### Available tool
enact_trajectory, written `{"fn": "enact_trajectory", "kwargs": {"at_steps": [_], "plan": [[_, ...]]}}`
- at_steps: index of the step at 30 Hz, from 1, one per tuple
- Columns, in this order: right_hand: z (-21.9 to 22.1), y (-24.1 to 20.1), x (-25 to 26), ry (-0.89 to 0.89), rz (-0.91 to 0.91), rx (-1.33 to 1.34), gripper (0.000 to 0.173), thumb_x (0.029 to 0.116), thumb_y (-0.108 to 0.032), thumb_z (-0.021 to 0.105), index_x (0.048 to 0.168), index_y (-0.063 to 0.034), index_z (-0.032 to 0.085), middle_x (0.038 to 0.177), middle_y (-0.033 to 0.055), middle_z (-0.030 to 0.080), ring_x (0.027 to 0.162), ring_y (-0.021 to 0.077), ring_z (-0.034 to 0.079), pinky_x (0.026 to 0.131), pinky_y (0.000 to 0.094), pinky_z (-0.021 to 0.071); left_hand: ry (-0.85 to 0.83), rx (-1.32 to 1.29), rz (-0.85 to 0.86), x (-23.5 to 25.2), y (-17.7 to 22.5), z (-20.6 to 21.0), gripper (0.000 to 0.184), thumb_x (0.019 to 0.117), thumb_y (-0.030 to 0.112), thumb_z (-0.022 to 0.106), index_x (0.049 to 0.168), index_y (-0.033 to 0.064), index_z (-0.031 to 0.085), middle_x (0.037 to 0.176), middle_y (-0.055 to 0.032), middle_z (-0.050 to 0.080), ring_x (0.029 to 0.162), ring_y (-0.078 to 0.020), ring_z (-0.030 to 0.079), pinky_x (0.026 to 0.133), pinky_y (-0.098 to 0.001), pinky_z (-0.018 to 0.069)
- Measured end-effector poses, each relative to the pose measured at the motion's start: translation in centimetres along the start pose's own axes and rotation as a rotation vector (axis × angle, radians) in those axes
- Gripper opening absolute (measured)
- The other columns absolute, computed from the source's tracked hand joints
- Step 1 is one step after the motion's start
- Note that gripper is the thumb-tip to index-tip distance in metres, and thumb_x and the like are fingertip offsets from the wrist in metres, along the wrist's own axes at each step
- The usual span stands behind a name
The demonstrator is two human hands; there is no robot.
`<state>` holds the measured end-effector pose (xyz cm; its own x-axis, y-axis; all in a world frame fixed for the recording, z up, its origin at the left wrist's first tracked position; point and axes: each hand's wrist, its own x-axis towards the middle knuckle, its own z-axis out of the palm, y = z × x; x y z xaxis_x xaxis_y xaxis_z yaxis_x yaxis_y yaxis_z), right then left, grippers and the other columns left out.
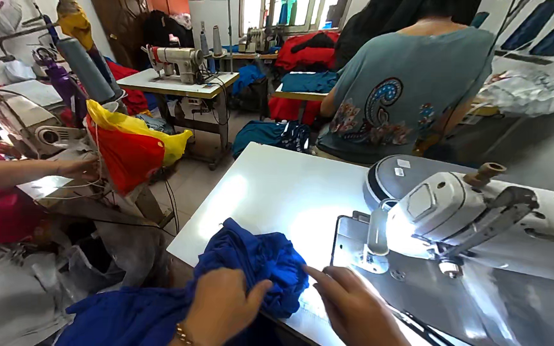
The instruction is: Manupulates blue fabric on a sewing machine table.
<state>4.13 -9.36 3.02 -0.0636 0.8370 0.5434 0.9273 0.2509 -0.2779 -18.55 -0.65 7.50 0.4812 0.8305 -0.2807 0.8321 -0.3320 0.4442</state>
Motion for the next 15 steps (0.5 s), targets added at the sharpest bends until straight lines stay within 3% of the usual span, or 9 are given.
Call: {"fn": "enact_trajectory", "kwargs": {"at_steps": [1, 2, 4, 5, 7, 10, 12, 14, 15], "plan": [[1.7, -0.8, 2.8, -0.006, -0.091, 0.03, 0.035, 0.0877, 0.002, 0.059, 0.116, -0.0089, 0.076, 0.102, 0.0162, 0.072, 0.086, 0.0342, 0.072, 0.072, 0.0493, 0.0604, 0.015, 0.001, -0.043, 0.0, 0.4, 1.5, 0.073, 0.0984, 0.067, 0.046, 0.102, -0.0003, 0.073, 0.095, -0.0201, 0.073, 0.097, -0.0381, 0.071, 0.087, -0.0597, 0.0543], [3.1, -1.3, 5.5, -0.114, -0.144, 0.059, 0.043, 0.0856, 0.008, 0.06, 0.122, -0.0108, 0.074, 0.115, 0.0165, 0.072, 0.093, 0.0359, 0.072, 0.076, 0.052, 0.06, 0.074, 0.011, -0.08, 0.2, 0.8, 2.9, 0.073, 0.0962, 0.069, 0.049, 0.104, 0.0, 0.073, 0.098, -0.0201, 0.073, 0.099, -0.0381, 0.071, 0.086, -0.0592, 0.0542], [5.2, -2.0, 10.2, -0.534, -0.147, 0.093, 0.062, 0.0905, 0.013, 0.057, 0.144, -0.0192, 0.061, 0.153, 0.0131, 0.052, 0.12, 0.0399, 0.063, 0.094, 0.0583, 0.0523, 0.247, 0.036, -0.095, 0.6, 1.0, 5.3, 0.063, 0.0935, 0.061, 0.059, 0.108, 0.0005, 0.074, 0.099, -0.0199, 0.074, 0.097, -0.0386, 0.072, 0.084, -0.0596, 0.0546], [6.3, -2.1, 11.9, -0.715, -0.142, 0.086, 0.066, 0.0925, 0.013, 0.054, 0.149, -0.0217, 0.055, 0.162, 0.0098, 0.041, 0.13, 0.0407, 0.057, 0.099, 0.0604, 0.0485, 0.265, 0.023, -0.099, 0.5, 1.1, 5.7, 0.055, 0.0945, 0.052, 0.062, 0.111, 0.0012, 0.073, 0.103, -0.0197, 0.074, 0.1, -0.0388, 0.072, 0.087, -0.0597, 0.0534], [7.9, -1.8, 13.3, -0.845, -0.145, 0.067, 0.056, 0.0959, 0.01, 0.049, 0.145, -0.0155, 0.057, 0.158, 0.0109, 0.045, 0.136, 0.0412, 0.051, 0.104, 0.0631, 0.0443, 0.207, -0.07, -0.099, -0.1, 1.1, 5.3, 0.039, 0.0975, 0.035, 0.059, 0.117, 0.003, 0.071, 0.113, -0.0188, 0.072, 0.109, -0.0366, 0.068, 0.095, -0.0574, 0.0498], [7.4, -1.4, 12.4, -0.528, -0.234, 0.158, 0.02, 0.098, -0.001, 0.058, 0.11, -0.0008, 0.074, 0.134, 0.0193, 0.065, 0.122, 0.0434, 0.063, 0.099, 0.0633, 0.0505, 0.357, -0.473, 0.019, -1.4, -1.7, 4.7, 0.026, 0.097, 0.02, 0.061, 0.105, -0.0026, 0.071, 0.093, -0.017, 0.072, 0.085, -0.0261, 0.071, 0.08, -0.0437, 0.0583], [5.8, -1.0, 12.0, -0.283, -0.291, 0.267, 0.017, 0.0951, -0.008, 0.062, 0.098, 0.0008, 0.075, 0.125, 0.0232, 0.068, 0.11, 0.044, 0.068, 0.09, 0.0628, 0.056, 0.471, -0.865, 0.101, -2.4, -4.2, 3.6, 0.019, 0.0981, 0.012, 0.06, 0.103, -0.0057, 0.064, 0.083, -0.0108, 0.065, 0.071, -0.013, 0.064, 0.069, -0.0296, 0.0559], [3.2, -1.3, 12.2, -0.155, -0.276, 0.407, 0.025, 0.0987, -0.017, 0.058, 0.098, 0.0025, 0.073, 0.123, 0.0238, 0.067, 0.096, 0.0308, 0.072, 0.077, 0.0457, 0.0615, 0.509, -1.186, 0.121, -3.6, -5.7, 1.1, 0.012, 0.1015, 0.012, 0.056, 0.106, 0.0009, 0.058, 0.08, 0.0016, 0.06, 0.068, -0.0028, 0.057, 0.064, -0.0221, 0.0504], [1.6, -1.9, 12.5, -0.125, -0.227, 0.532, 0.026, 0.1009, -0.016, 0.056, 0.101, 0.0054, 0.07, 0.121, 0.0218, 0.067, 0.087, 0.0209, 0.07, 0.071, 0.0355, 0.0608, 0.509, -1.309, 0.145, -4.4, -6.0, -0.5, 0.012, 0.104, 0.012, 0.053, 0.111, 0.0027, 0.055, 0.084, 0.003, 0.063, 0.073, -0.0025, 0.061, 0.069, -0.0232, 0.0538]]}}
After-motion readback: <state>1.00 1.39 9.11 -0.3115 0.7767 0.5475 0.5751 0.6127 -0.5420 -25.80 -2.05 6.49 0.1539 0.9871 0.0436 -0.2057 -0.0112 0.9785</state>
